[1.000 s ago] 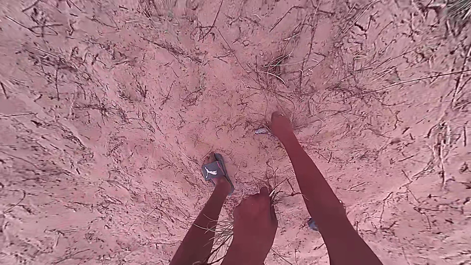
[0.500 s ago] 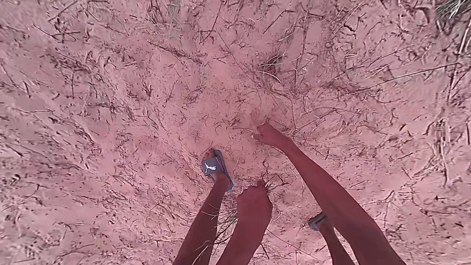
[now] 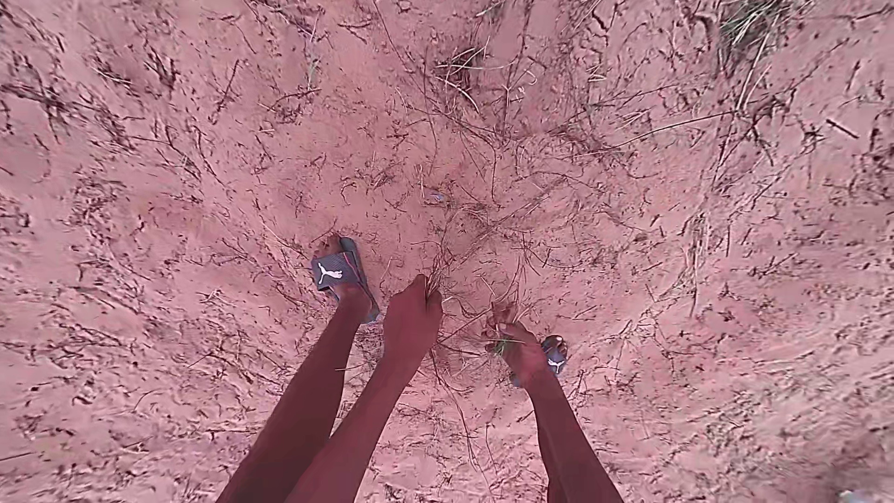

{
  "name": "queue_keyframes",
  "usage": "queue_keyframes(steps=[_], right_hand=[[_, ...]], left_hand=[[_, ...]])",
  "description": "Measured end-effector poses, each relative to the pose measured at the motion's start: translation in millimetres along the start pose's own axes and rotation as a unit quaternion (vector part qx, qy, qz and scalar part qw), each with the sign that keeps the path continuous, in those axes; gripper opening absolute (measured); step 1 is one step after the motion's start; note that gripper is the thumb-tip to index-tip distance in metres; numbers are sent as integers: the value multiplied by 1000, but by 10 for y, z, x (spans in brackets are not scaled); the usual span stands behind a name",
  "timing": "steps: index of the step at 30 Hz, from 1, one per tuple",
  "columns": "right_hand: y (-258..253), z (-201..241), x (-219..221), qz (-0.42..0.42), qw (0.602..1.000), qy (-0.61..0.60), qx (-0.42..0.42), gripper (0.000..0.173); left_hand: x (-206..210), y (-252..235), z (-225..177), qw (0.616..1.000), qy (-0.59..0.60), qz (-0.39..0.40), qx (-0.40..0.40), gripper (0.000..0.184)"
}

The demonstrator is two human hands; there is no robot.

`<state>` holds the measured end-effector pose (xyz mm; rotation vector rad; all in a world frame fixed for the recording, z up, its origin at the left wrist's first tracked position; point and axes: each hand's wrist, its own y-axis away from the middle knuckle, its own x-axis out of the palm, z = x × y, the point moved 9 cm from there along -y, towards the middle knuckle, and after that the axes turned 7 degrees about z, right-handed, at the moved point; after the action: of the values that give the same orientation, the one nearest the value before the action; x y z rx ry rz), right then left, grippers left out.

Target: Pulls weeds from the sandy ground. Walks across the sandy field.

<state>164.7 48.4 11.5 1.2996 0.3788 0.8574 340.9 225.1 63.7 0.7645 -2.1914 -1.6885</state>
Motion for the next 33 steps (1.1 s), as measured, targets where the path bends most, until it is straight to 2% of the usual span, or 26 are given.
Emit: queue_keyframes(steps=[3,4,7,9,12,14,16,18,20,22,24,25,26,27,28,29,31,32,33], right_hand=[[-53,53,71,37,989,127,69,14],[-44,29,47,33,987,135,83,15],[-44,43,-69,-25,990,131,51,19],[18,86,12,-31,996,82,18,22],[204,141,333,69,997,-31,-12,31],[380,194,595,164,982,-97,6,27],[541,261,762,225,963,-145,13,18],[579,327,765,237,960,-151,5,15],[489,398,675,204,974,-98,-13,22],[388,429,589,137,989,60,-10,26],[321,469,578,61,965,255,-7,22],[320,509,627,23,927,373,-26,25],[351,533,750,8,873,486,-37,28],[389,509,920,23,825,564,-35,32],[429,438,1087,56,796,601,-44,37],[480,346,1223,100,789,603,-60,44],[574,250,1382,188,820,531,-101,58],[600,322,1393,203,845,476,-134,58],[586,467,1318,177,868,428,-178,53]], left_hand=[[107,-26,-14,1000,-2,18,4,32],[147,-26,0,1000,-5,22,4,32],[195,-60,9,1000,0,10,-6,30],[186,-70,15,1000,8,-3,-16,30],[234,-104,52,998,65,-10,1,31],[281,-115,48,987,157,-9,36,33],[353,-83,9,962,266,24,55,34],[476,18,-135,944,315,86,54,33],[639,115,-273,929,338,142,46,32],[788,153,-326,918,344,190,60,45],[871,110,-309,919,329,201,80,54],[886,91,-279,923,325,190,84,55],[886,62,-218,930,320,162,78,54],[853,17,-129,939,320,112,63,48],[781,-21,-30,947,315,45,39,37],[671,-34,62,954,298,-21,12,27],[324,-31,205,958,246,-141,-34,19],[121,-34,258,958,218,-181,-49,21],[-64,-38,291,961,176,-205,-60,22]])
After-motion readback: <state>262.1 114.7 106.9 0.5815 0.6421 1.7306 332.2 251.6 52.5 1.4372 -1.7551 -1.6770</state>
